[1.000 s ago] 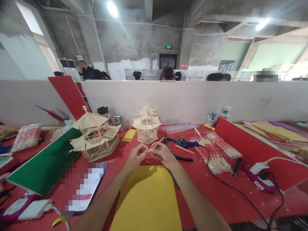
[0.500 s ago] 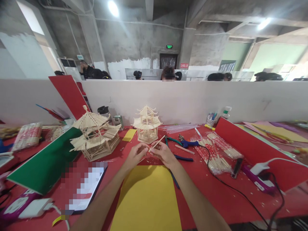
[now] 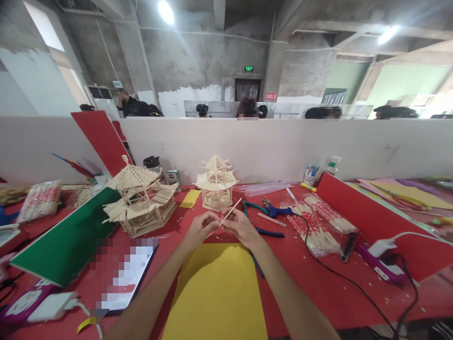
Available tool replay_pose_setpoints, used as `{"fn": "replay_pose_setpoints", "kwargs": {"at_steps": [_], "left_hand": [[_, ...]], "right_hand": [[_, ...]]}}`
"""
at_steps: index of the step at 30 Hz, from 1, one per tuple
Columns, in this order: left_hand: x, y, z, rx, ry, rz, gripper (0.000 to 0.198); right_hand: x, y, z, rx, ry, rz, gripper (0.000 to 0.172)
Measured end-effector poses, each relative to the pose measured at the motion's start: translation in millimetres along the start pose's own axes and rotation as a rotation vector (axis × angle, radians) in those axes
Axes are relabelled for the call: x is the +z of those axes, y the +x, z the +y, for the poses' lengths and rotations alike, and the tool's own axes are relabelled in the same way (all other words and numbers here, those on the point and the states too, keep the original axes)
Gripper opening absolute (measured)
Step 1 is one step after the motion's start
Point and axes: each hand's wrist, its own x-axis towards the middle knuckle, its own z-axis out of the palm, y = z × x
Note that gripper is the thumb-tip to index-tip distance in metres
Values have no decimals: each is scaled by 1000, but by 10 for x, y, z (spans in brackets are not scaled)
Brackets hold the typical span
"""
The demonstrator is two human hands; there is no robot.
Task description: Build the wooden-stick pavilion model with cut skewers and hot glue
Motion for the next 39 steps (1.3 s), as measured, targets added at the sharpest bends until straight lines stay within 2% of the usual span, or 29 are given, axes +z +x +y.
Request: {"fn": "replay_pose_setpoints", "kwargs": {"at_steps": [12, 15, 18, 21, 23, 29, 34, 39], "left_hand": [[12, -32, 27, 34, 108, -26, 27], [8, -11, -6, 40, 138, 17, 27], [-12, 10, -45, 30, 164, 113, 27], [-38, 13, -53, 1, 186, 179, 32], [-42, 5, -30, 8, 172, 168, 33], [5, -9, 54, 39, 115, 15, 29], [-5, 12, 7, 10, 153, 70, 25], [-4, 20, -61, 15, 100, 104, 21]], "right_hand": [[10, -8, 23, 102, -64, -62, 40], [20, -10, 31, 120, -107, -66, 39], [11, -2, 47, 121, -138, -63, 39], [-6, 7, 46, 72, -139, -7, 37], [-13, 12, 28, 37, -119, 42, 37], [7, 12, -41, -1, -69, 79, 37], [21, 6, -45, 3, -31, 81, 37], [24, 1, -32, -10, -30, 63, 36]]}}
